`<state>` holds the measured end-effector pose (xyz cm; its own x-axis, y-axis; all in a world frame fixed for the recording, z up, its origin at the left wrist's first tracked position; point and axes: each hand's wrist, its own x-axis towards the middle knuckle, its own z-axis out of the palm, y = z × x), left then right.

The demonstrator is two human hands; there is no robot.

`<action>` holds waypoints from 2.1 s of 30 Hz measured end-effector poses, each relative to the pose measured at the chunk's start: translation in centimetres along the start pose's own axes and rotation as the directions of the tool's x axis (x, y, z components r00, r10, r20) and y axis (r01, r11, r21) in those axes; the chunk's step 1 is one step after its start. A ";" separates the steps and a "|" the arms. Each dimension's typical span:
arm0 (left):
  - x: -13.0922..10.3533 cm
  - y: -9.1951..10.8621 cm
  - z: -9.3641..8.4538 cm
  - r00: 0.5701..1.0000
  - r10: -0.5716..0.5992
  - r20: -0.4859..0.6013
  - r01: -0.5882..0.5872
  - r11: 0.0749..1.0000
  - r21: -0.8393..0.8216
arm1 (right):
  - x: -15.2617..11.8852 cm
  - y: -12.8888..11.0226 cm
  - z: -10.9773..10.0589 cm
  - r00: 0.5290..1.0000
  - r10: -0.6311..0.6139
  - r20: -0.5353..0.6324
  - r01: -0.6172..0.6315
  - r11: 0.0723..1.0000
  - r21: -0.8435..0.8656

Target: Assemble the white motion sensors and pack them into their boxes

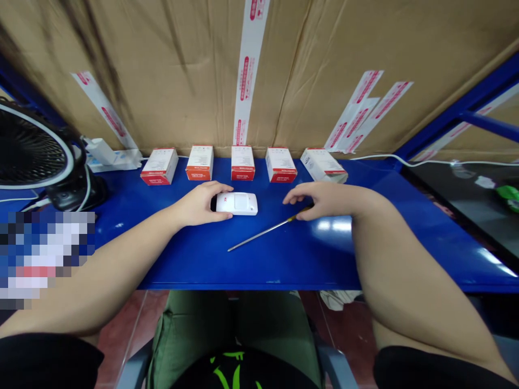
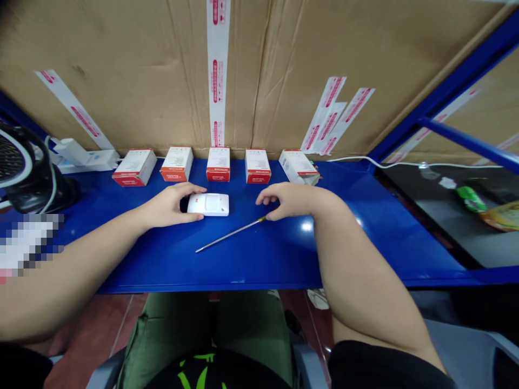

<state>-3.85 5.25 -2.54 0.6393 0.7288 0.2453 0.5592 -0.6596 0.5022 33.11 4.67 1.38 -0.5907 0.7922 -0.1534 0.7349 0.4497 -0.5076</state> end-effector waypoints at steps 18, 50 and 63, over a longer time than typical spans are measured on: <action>0.4 2.1 1.6 0.999 -0.022 -0.028 0.021 1.000 -0.016 | 6.1 -4.7 8.5 0.903 -0.319 -0.287 0.363 0.925 0.114; -0.1 0.2 -0.6 1.000 0.028 -0.009 -0.028 1.000 0.008 | 3.3 -3.0 3.8 0.930 -0.182 -0.318 0.131 0.976 -0.177; 0.0 0.9 -0.1 0.989 0.072 -0.126 -0.086 0.990 -0.113 | 5.1 -4.3 6.5 0.875 -0.322 -0.362 0.267 0.944 -0.196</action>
<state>-3.39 4.67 -1.95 0.6063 0.6968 0.3832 0.4384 -0.6950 0.5700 24.82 4.10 -2.70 -0.6331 0.6972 0.3363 0.6012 0.7165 -0.3538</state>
